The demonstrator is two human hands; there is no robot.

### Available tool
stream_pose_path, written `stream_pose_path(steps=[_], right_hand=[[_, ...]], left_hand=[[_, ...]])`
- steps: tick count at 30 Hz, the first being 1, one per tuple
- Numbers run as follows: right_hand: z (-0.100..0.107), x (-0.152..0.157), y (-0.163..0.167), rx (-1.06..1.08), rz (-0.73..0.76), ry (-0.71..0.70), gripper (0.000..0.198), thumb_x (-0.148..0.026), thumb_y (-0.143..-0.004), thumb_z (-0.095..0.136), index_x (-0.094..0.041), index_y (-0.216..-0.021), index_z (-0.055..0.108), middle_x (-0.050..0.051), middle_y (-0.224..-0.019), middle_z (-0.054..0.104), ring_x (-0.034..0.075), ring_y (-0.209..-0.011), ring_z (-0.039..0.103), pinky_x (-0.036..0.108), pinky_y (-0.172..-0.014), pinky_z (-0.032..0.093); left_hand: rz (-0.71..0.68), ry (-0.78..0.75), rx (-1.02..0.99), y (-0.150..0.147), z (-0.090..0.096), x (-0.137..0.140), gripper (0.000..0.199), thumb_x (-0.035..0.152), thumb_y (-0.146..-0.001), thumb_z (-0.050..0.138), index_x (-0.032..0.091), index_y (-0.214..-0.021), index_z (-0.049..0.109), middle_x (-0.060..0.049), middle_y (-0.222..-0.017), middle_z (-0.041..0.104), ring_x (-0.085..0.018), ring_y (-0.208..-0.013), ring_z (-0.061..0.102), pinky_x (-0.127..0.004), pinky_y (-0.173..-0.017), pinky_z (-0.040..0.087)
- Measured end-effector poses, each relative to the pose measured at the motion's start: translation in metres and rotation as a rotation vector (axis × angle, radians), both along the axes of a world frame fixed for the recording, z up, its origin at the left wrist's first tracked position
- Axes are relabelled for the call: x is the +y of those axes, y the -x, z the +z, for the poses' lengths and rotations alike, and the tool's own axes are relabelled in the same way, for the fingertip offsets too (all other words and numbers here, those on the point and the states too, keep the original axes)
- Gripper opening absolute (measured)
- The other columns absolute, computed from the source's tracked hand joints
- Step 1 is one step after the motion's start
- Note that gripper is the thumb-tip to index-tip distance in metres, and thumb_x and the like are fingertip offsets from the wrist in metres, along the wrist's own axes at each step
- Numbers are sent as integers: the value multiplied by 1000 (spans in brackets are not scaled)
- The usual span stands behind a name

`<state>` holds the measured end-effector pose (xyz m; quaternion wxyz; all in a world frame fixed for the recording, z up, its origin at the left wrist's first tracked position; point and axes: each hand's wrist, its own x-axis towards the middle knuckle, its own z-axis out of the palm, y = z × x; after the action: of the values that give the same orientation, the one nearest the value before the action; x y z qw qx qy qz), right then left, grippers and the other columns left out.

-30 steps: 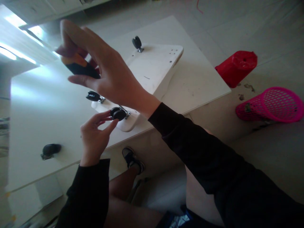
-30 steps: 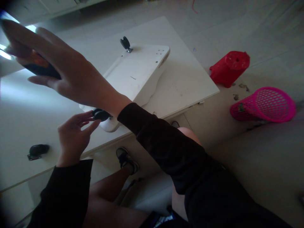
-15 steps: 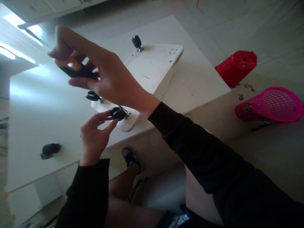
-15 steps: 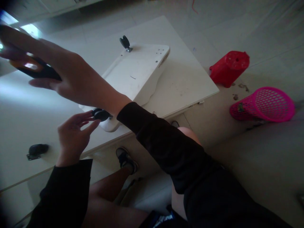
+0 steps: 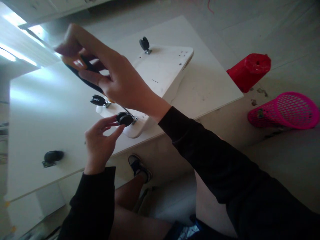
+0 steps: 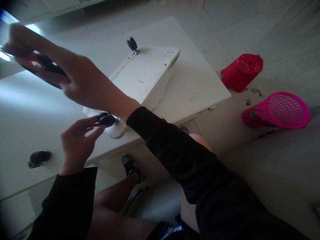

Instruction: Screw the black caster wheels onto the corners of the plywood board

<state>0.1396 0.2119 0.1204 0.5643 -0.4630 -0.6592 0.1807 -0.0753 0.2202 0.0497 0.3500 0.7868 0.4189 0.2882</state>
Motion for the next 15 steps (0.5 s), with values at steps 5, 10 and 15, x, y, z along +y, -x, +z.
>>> stream_pose_path(steps=[5, 10, 15], right_hand=[[1, 6, 10, 94, -126, -58, 56, -17, -101, 41, -1, -154, 37, 0, -126, 65, 0, -117, 65, 11, -106, 50], [-4, 13, 14, -68, -248, -70, 57, -25, -105, 16, -3, -156, 30, 3, -130, 59, 4, -125, 64, 18, -109, 52], [-4, 5, 0, -7, -43, -118, 54, -34, -101, 17, -6, -143, 36, 9, -143, 60, 7, -137, 58, 19, -115, 48]], left_hand=[[2, -7, -7, -2, 2, -1, 30, 33, -83, 90, 31, -112, 81, -4, -110, 84, -26, -96, 82, -49, -95, 71], [-4, -5, -23, -4, 3, -2, 30, 32, -83, 91, 32, -111, 81, -4, -110, 83, -26, -96, 81, -49, -95, 70], [-6, 11, -32, -5, 3, -2, 30, 33, -82, 91, 29, -109, 80, -4, -109, 84, -25, -95, 82, -47, -94, 69]])
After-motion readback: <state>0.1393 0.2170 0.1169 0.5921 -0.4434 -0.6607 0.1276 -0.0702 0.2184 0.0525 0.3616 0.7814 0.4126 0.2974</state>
